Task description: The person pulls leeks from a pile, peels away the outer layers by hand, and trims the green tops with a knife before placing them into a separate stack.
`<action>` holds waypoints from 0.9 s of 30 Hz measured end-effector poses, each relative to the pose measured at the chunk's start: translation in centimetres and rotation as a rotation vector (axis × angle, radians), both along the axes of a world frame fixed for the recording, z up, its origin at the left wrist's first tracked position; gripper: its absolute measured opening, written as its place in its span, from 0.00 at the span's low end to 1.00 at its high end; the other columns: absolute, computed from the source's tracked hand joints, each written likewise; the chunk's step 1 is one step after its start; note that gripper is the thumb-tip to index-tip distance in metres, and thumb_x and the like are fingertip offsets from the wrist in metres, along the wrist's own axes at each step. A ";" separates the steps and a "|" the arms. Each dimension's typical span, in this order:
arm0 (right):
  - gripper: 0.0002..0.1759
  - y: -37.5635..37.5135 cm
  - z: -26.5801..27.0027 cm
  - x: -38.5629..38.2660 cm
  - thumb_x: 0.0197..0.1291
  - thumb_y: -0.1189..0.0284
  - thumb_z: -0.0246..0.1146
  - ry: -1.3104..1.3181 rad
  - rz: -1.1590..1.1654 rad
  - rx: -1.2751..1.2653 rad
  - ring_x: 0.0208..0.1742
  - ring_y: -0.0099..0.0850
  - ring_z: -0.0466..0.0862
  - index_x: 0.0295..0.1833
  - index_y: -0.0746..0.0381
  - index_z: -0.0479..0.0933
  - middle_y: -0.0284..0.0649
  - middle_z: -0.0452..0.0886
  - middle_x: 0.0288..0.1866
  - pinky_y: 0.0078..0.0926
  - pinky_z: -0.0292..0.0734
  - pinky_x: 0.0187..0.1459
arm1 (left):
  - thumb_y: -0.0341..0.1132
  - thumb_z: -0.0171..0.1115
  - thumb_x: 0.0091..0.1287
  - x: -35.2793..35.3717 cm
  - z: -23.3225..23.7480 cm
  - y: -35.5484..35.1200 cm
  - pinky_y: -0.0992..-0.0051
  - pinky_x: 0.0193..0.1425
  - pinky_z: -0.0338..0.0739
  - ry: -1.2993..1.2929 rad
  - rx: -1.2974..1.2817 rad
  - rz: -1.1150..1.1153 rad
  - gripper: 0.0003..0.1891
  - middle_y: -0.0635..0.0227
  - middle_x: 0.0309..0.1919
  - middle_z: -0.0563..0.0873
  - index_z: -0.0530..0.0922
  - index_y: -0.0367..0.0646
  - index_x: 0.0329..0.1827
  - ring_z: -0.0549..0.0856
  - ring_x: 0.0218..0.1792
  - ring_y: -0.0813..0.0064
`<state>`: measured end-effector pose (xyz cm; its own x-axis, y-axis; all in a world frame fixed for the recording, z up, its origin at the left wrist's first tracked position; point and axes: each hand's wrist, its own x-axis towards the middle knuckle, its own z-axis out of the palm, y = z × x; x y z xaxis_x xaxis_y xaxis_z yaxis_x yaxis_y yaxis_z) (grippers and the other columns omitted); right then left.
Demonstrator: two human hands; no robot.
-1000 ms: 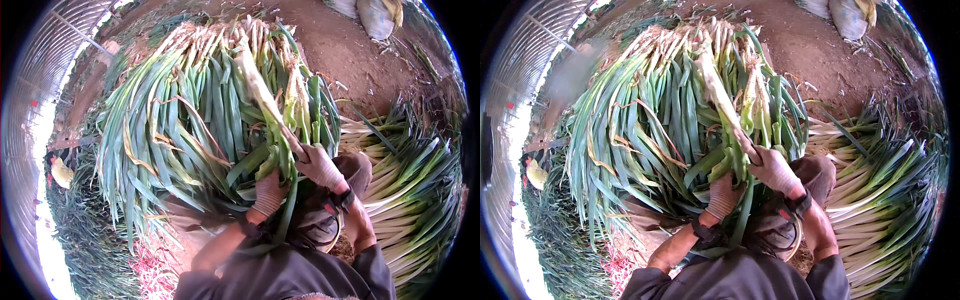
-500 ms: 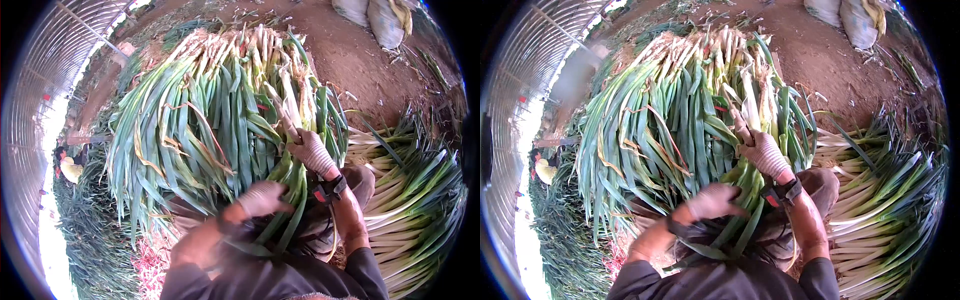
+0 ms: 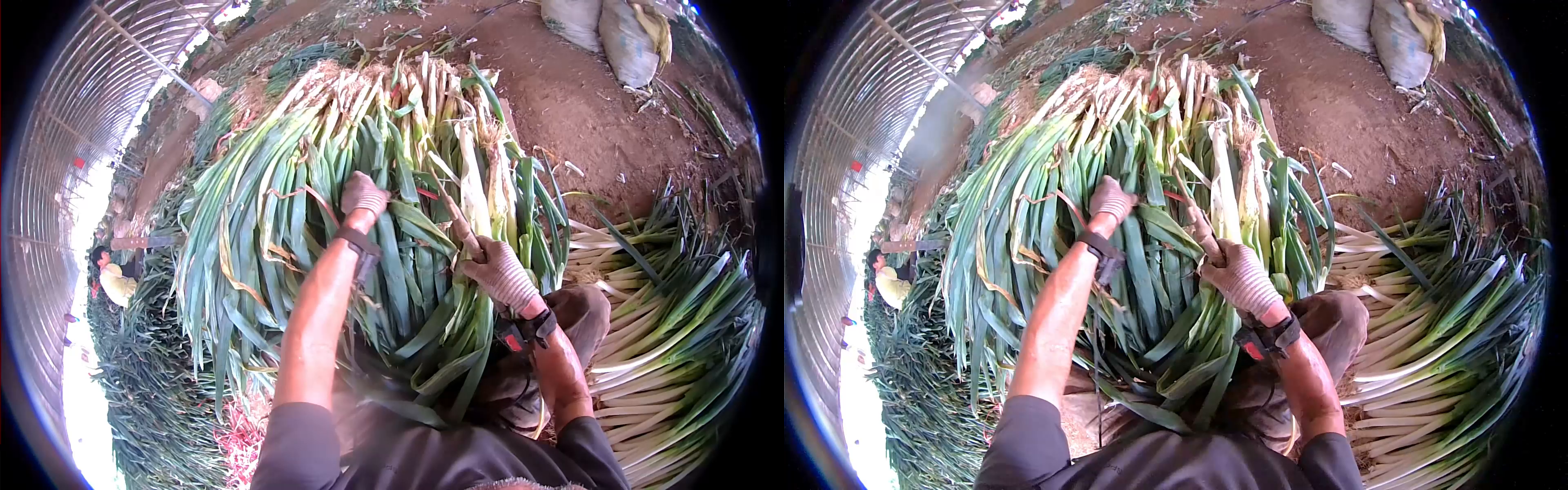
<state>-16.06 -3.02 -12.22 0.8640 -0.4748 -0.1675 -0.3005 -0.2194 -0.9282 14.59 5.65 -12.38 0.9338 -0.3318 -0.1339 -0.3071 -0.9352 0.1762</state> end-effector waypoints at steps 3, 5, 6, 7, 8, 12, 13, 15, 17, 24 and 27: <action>0.14 -0.3 0.1 -0.8 0.57 0.69 0.68 -0.004 -0.025 0.038 0.30 0.25 0.74 0.40 0.70 0.76 0.40 0.76 0.27 0.31 0.74 0.35 | 0.37 0.72 0.54 1.8 1.1 1.9 0.58 0.57 0.82 0.048 -0.148 -0.111 0.24 0.43 0.46 0.88 0.77 0.34 0.52 0.88 0.50 0.46; 0.14 -0.5 1.1 -1.6 0.57 0.71 0.69 -0.032 -0.049 0.073 0.31 0.24 0.72 0.43 0.70 0.77 0.36 0.75 0.28 0.29 0.74 0.35 | 0.34 0.68 0.54 -1.6 4.5 2.5 0.57 0.55 0.80 -0.002 -0.183 -0.290 0.21 0.45 0.45 0.88 0.77 0.37 0.50 0.87 0.49 0.44; 0.15 -0.3 1.2 -1.9 0.57 0.71 0.68 -0.044 -0.082 0.126 0.31 0.24 0.72 0.44 0.70 0.77 0.36 0.75 0.28 0.29 0.74 0.35 | 0.33 0.66 0.54 -4.0 5.9 3.3 0.55 0.55 0.80 -0.010 -0.186 -0.337 0.20 0.45 0.44 0.87 0.77 0.37 0.50 0.87 0.48 0.44; 0.15 0.0 1.3 -2.3 0.58 0.71 0.68 -0.053 -0.115 0.183 0.31 0.24 0.72 0.44 0.70 0.77 0.35 0.75 0.28 0.29 0.74 0.35 | 0.31 0.65 0.55 -6.5 6.8 4.4 0.54 0.54 0.80 -0.014 -0.184 -0.383 0.19 0.46 0.44 0.87 0.76 0.38 0.50 0.86 0.47 0.44; 0.16 0.2 1.9 -2.8 0.58 0.71 0.68 -0.036 -0.114 0.152 0.31 0.24 0.72 0.46 0.70 0.77 0.33 0.75 0.28 0.29 0.74 0.36 | 0.30 0.65 0.55 -9.4 7.5 6.1 0.53 0.51 0.80 -0.013 -0.207 -0.464 0.18 0.45 0.41 0.87 0.76 0.39 0.50 0.87 0.45 0.43; 0.16 2.5 2.7 -5.3 0.58 0.70 0.68 0.017 -0.031 -0.018 0.31 0.24 0.69 0.45 0.70 0.75 0.39 0.72 0.26 0.30 0.74 0.35 | 0.31 0.68 0.56 -21.8 4.5 14.3 0.51 0.40 0.81 0.017 -0.059 -0.705 0.22 0.46 0.37 0.84 0.72 0.39 0.52 0.86 0.37 0.44; 0.17 3.6 3.5 -6.0 0.57 0.69 0.69 -0.021 -0.038 0.022 0.30 0.25 0.68 0.44 0.70 0.74 0.42 0.70 0.25 0.31 0.73 0.34 | 0.31 0.69 0.56 -24.6 3.8 16.5 0.51 0.38 0.81 0.062 -0.042 -0.739 0.23 0.46 0.38 0.83 0.71 0.39 0.53 0.86 0.37 0.45; 0.19 5.2 3.1 -7.5 0.57 0.69 0.70 0.001 0.004 0.005 0.30 0.27 0.73 0.49 0.70 0.75 0.44 0.73 0.27 0.32 0.76 0.36 | 0.32 0.69 0.55 -27.6 -0.7 20.9 0.50 0.39 0.81 0.180 0.007 -0.683 0.28 0.47 0.43 0.83 0.70 0.37 0.58 0.86 0.37 0.44; 0.27 7.3 2.5 -9.0 0.57 0.70 0.71 -0.014 0.026 -0.087 0.34 0.41 0.84 0.61 0.69 0.75 0.56 0.80 0.33 0.34 0.81 0.41 | 0.35 0.72 0.55 -29.6 -0.3 23.4 0.51 0.40 0.81 0.191 -0.048 -0.632 0.31 0.47 0.43 0.82 0.70 0.37 0.61 0.86 0.38 0.43; 0.23 10.4 1.1 -12.7 0.56 0.69 0.71 0.073 -0.036 -0.060 0.29 0.54 0.81 0.54 0.68 0.75 0.58 0.78 0.29 0.41 0.78 0.35 | 0.50 0.76 0.57 -27.0 5.1 22.7 0.56 0.46 0.81 0.106 -0.032 -0.592 0.34 0.56 0.49 0.82 0.76 0.42 0.62 0.86 0.43 0.51; 0.24 11.8 1.6 -12.8 0.56 0.68 0.71 0.100 -0.056 -0.060 0.33 0.59 0.82 0.54 0.69 0.75 0.61 0.78 0.30 0.44 0.78 0.35 | 0.47 0.74 0.59 -24.3 6.1 19.1 0.57 0.50 0.81 -0.064 -0.209 -0.636 0.28 0.58 0.49 0.82 0.78 0.43 0.58 0.85 0.47 0.53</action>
